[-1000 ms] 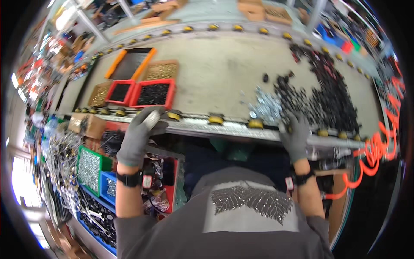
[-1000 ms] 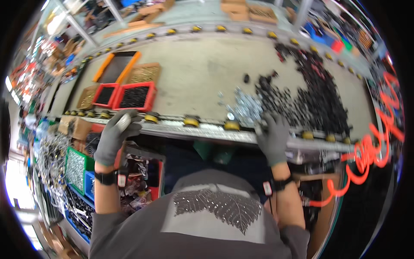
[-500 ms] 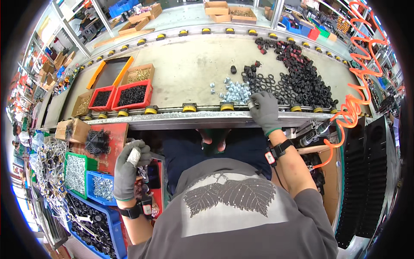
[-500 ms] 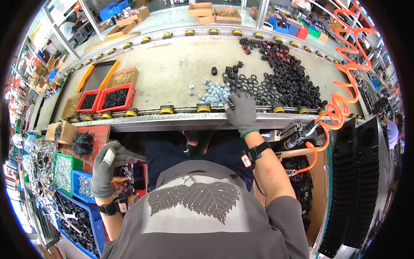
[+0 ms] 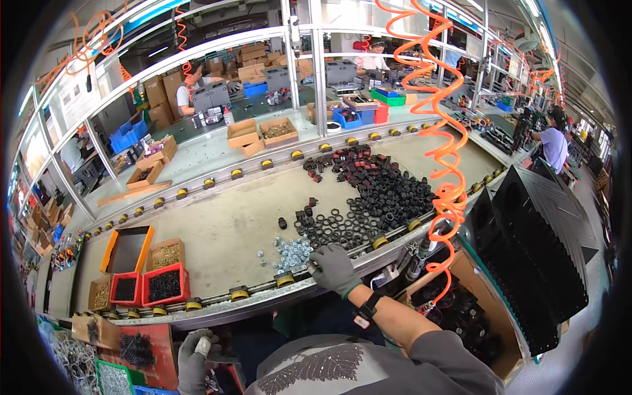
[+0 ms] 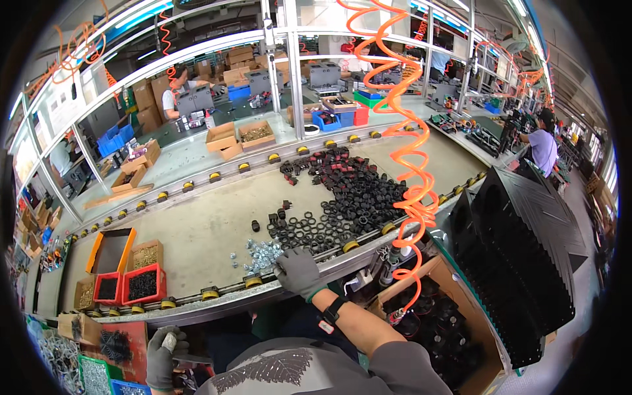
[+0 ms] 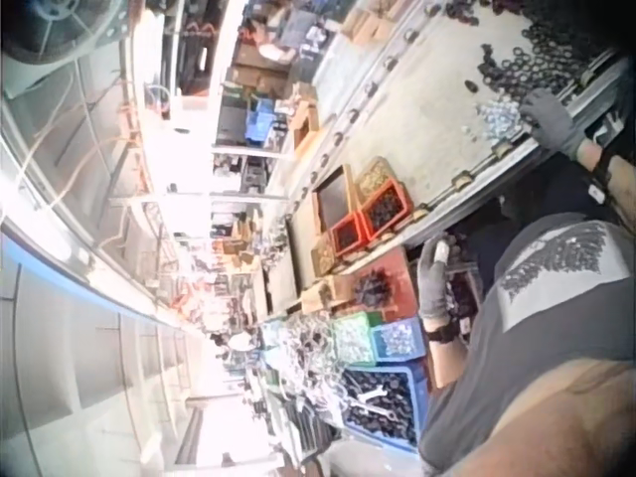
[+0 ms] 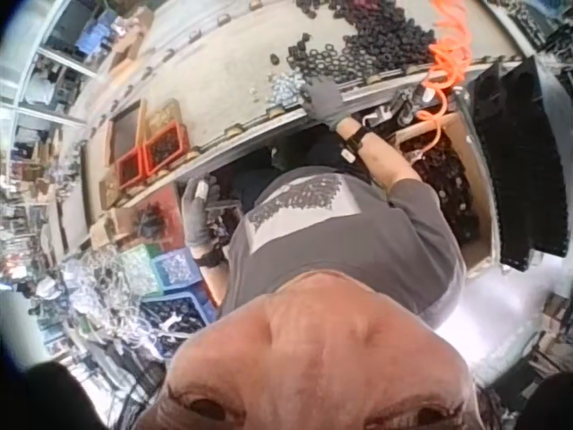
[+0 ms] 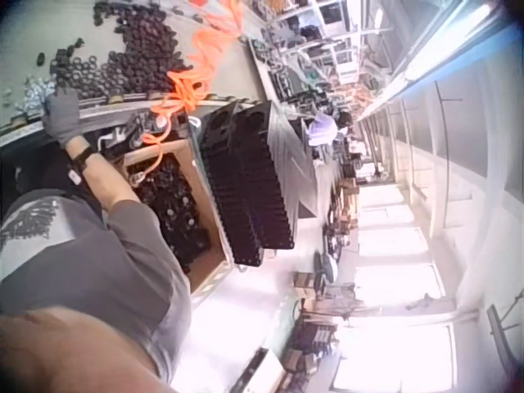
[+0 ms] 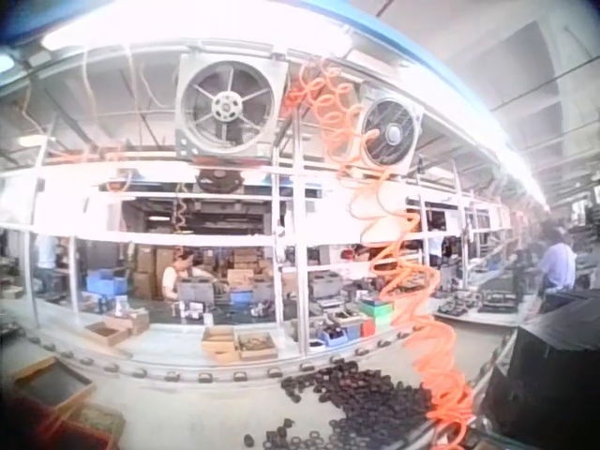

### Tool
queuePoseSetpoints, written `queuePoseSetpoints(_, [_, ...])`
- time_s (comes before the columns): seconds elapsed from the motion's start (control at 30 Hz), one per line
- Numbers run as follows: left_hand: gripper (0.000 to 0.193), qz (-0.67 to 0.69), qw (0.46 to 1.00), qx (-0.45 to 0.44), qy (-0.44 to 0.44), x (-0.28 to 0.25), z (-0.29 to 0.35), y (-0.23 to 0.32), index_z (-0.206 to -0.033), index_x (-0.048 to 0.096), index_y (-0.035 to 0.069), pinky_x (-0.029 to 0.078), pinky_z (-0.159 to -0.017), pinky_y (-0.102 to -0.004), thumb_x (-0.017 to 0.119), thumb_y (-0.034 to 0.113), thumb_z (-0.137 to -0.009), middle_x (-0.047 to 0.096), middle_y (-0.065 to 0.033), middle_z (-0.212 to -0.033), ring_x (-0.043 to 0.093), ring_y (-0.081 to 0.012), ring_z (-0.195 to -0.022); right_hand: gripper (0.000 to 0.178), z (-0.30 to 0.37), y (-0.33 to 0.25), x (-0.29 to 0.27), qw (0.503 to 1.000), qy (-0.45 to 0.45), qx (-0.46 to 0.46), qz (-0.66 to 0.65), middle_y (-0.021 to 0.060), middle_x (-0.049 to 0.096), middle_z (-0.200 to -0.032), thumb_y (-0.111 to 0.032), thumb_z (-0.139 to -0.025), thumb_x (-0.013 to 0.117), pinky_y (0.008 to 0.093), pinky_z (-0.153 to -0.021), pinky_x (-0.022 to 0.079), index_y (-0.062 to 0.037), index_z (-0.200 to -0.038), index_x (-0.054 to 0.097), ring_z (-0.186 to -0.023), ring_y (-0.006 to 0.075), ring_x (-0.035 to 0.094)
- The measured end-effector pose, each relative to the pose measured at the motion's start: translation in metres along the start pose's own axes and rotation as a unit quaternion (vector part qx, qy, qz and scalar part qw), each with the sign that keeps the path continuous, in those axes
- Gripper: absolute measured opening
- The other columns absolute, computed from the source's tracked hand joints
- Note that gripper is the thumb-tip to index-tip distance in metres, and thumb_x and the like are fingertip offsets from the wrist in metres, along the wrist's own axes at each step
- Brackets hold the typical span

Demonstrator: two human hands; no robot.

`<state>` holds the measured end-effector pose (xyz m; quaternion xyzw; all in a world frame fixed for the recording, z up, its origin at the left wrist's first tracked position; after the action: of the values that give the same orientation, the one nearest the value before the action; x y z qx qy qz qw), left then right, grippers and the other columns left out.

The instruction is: The worker is assembling electronic chassis components, installing fans, applying sealant, and securing parts with a pneumatic screwdriver.

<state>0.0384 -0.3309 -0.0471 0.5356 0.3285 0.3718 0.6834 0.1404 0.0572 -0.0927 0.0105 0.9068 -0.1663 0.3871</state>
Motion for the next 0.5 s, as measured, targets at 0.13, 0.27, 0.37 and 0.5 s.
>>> queuePoseSetpoints(0.13, [0.029,-0.02,1.0,-0.004,0.016,0.005,0.004,0.004,-0.115,0.057,-0.001,0.055,-0.069,-0.031,0.058,0.021,-0.095,0.066,-0.0129,-0.096,0.065,-0.0181,-0.078,0.012,0.001,0.0,0.002,1.0,-0.003,-0.003,0.006,0.0076,0.061,-0.084,-0.021,-0.079,0.07,0.0422,-0.079,0.046,-0.0106,-0.083,0.066,-0.083,0.0291,0.058])
queuePoseSetpoints(0.27, [0.03,-0.032,0.999,0.004,0.033,0.009,0.012,0.009,-0.114,0.057,-0.001,0.055,-0.07,-0.0312,0.059,0.021,-0.094,0.065,-0.0119,-0.095,0.064,-0.0174,-0.077,0.018,0.004,0.006,0.007,1.0,-0.024,0.006,-0.012,0.0091,0.062,-0.087,-0.028,-0.081,0.067,0.0438,-0.078,0.046,-0.0107,-0.086,0.067,-0.088,0.0289,0.059])
queuePoseSetpoints(0.37, [0.031,-0.004,1.0,0.029,0.006,0.009,0.016,0.016,-0.114,0.058,-0.002,0.056,-0.073,-0.0336,0.061,0.021,-0.093,0.064,-0.0079,-0.096,0.064,-0.0175,-0.081,0.011,0.004,0.01,0.013,0.998,-0.049,0.016,-0.019,0.0136,0.059,-0.083,-0.017,-0.073,0.069,0.0467,-0.075,0.044,-0.0087,-0.08,0.066,-0.085,0.0332,0.057])
queuePoseSetpoints(0.5, [0.034,-0.138,0.986,0.082,-0.037,0.002,0.017,0.038,-0.117,0.059,0.0,0.053,-0.084,-0.034,0.06,0.026,-0.096,0.065,-0.0079,-0.104,0.064,-0.018,-0.094,0.017,0.005,0.006,0.015,0.999,-0.036,0.01,-0.012,0.0131,0.06,-0.082,-0.012,-0.072,0.071,0.0445,-0.077,0.044,-0.0062,-0.086,0.065,-0.084,0.034,0.057])
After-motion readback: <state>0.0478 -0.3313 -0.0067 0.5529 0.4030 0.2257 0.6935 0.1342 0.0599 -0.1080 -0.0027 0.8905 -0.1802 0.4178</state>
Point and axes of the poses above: each hand's wrist, its own z-axis away from the middle knuckle, its own x-axis out of the palm, y = z × x, the point moved 5 cm from there along -z, towards the middle knuckle
